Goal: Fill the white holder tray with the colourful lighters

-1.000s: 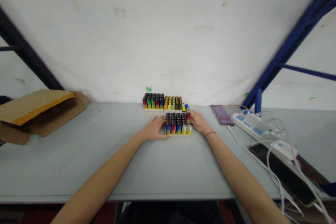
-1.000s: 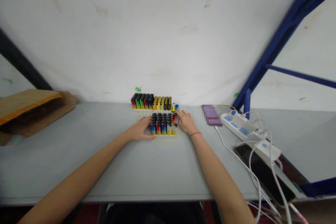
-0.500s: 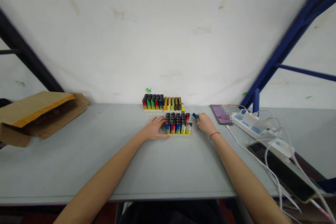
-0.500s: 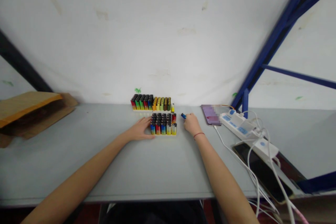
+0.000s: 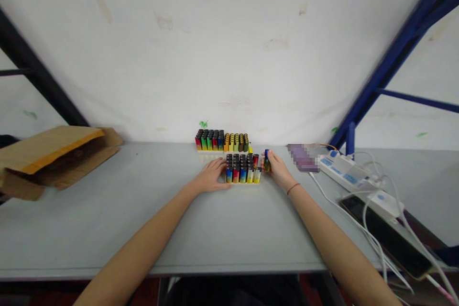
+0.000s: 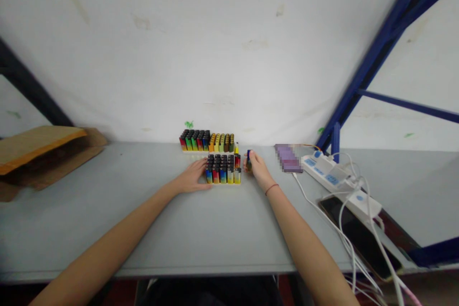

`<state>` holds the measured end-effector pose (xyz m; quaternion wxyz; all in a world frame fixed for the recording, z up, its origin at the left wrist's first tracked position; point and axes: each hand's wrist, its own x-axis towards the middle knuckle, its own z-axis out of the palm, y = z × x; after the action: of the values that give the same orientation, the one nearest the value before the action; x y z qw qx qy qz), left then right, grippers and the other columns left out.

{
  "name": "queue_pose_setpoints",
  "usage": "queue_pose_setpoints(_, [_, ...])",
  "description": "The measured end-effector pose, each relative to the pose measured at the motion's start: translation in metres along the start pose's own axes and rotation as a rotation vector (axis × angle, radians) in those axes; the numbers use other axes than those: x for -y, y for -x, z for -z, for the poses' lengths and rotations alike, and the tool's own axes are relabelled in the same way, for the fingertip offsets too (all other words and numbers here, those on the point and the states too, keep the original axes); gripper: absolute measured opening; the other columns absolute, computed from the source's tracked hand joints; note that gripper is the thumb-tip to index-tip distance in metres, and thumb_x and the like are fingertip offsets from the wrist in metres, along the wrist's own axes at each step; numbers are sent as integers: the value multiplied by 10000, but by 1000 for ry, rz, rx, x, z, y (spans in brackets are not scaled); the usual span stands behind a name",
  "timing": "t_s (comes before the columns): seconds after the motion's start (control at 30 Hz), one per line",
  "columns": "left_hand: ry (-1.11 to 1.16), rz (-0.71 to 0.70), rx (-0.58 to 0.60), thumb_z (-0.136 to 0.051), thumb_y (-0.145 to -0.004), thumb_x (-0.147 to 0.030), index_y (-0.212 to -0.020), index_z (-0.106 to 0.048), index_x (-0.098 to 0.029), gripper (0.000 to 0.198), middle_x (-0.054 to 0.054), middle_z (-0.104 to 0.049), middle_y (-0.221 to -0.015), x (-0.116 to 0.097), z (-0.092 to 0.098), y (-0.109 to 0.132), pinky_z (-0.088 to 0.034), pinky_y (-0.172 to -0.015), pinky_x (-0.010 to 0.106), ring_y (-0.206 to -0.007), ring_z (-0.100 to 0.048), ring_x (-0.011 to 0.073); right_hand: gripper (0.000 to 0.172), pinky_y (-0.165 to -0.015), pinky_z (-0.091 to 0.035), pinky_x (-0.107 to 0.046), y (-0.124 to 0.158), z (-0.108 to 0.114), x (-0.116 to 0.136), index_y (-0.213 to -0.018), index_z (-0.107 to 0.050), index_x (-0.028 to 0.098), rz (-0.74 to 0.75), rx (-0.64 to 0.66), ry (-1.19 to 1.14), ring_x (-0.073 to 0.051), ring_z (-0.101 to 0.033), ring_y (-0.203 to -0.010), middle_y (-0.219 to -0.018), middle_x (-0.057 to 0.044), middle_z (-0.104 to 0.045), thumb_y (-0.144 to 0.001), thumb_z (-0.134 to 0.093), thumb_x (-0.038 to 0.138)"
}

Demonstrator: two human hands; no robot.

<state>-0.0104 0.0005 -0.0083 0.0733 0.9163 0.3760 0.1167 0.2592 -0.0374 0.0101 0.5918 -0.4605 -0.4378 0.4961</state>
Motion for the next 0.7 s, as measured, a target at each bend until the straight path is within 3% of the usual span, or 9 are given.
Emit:
queue_pose_setpoints(0.1, [-7,-2,-5,-618,-767,-655,-1368,-463,-126,816,185,-414,-1485,-1,0,0,-247,-1160,511,-1402,-319,378,492,-456,-391,-222,2,-4,1,-884,-490,237,4,4,-126,-102,-469,-448,-565,72,-538,-723,-638,677])
queue_pose_setpoints(0.27, [-9,3,-1,-596,-781,-666,-1374,-454,-118,820,194,-427,-1474,-2,0,1,-236,-1158,519,-1391,-336,381,521,-356,-214,-211,1,-6,5,-715,-406,240,-213,-36,-257,-82,-211,-326,-415,106,-289,-838,-379,745])
queue_pose_setpoints(0.33, [-13,8,7,-588,-785,-670,-1379,-451,-112,826,194,-420,-1479,-3,0,1,-236,-1158,516,-1391,-335,381,562,-352,-213,-222,0,-6,6,-632,-332,241,-274,-42,-302,-94,-228,-325,-399,88,-251,-862,-266,750])
queue_pose_setpoints(0.47, [-27,20,21,-591,-786,-657,-1379,-455,-87,834,195,-414,-1483,-5,3,1,-238,-1163,495,-1400,-318,378,552,-389,-319,-244,0,-6,7,-591,-277,242,-255,-89,-357,-123,-343,-345,-386,53,-292,-899,-194,692])
queue_pose_setpoints(0.6, [-24,26,20,-596,-781,-660,-1372,-466,-93,829,191,-415,-1484,-6,4,1,-235,-1167,497,-1406,-309,378,508,-349,-245,-222,3,-9,6,-580,-302,241,-273,-62,-303,-92,-191,-299,-367,91,-198,-914,-232,617])
queue_pose_setpoints(0.7, [-23,28,29,-602,-780,-653,-1374,-463,-94,828,189,-411,-1487,-7,4,1,-235,-1168,495,-1407,-307,377,442,-322,-144,-206,6,-14,6,-567,-303,241,-272,-127,-251,-82,-126,-291,-356,95,-178,-921,-248,499])
